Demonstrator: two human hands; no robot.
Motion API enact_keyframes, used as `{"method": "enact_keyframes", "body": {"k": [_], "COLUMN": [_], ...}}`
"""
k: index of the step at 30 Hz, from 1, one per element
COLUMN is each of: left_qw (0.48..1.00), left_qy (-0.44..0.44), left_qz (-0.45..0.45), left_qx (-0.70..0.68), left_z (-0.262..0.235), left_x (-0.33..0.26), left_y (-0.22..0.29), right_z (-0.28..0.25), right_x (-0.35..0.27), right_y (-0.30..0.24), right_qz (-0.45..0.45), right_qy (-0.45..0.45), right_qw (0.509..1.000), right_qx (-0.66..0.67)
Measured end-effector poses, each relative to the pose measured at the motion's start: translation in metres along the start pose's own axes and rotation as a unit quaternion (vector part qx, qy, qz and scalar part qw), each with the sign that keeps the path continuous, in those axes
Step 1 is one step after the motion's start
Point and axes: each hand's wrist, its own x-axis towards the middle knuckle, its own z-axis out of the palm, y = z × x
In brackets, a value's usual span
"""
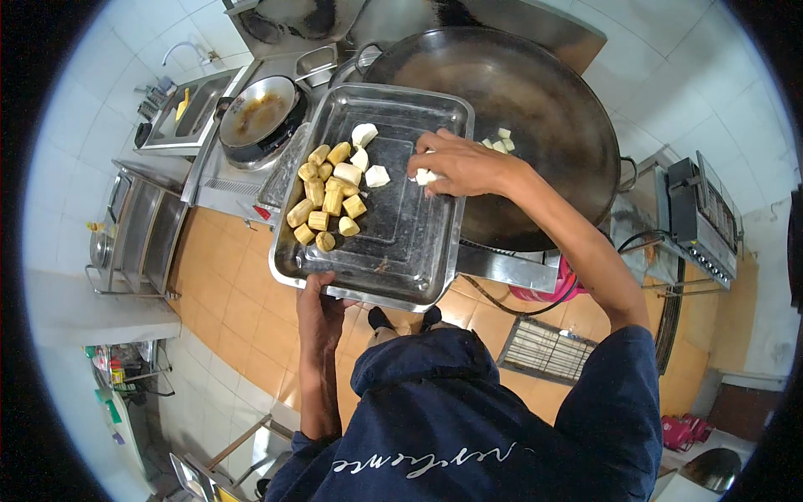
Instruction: The person picks through leafy green vegetables by hand, turns on a gas burner under a wok, and transfers chopped tofu and potatoes from a tray into the hot wok, stirring them with tongs.
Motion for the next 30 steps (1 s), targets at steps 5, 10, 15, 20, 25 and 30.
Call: {"method": "enact_keyframes", "body": {"k": [5, 10, 15, 20, 25, 30], "left_qw": [1.000, 1.000, 0.999, 0.999, 0.998, 0.999], "left_qy": [-0.006, -0.009, -0.034, -0.028, -0.052, -0.004], "left_qz": [0.006, 0.005, 0.029, 0.040, 0.038, 0.035], "left_qx": [-0.017, -0.021, -0.020, -0.009, -0.023, -0.009], "left_z": [-0.005, -0.001, -0.002, -0.013, -0.009, 0.001], "left_x": [0.003, 0.001, -0.001, 0.007, 0.017, 0.010], "left_y": [-0.002, -0.003, -0.006, -0.013, -0.019, -0.015], "right_z": [0.005, -0.006, -0.036, -0.017, 0.108, 0.129], "right_x": [0.006, 0.006, -0.017, -0.067, -0.120, -0.130], "right_y": [0.002, 0.013, 0.038, 0.092, 0.178, 0.195], "right_qz": [-0.004, -0.003, 0.024, 0.141, 0.243, 0.346], "right_qy": [0.011, 0.088, 0.197, 0.174, -0.029, -0.162], "right_qw": [1.000, 0.988, 0.928, 0.938, 0.941, 0.922], "right_qx": [0.011, 0.125, 0.316, 0.265, 0.233, 0.068]}}
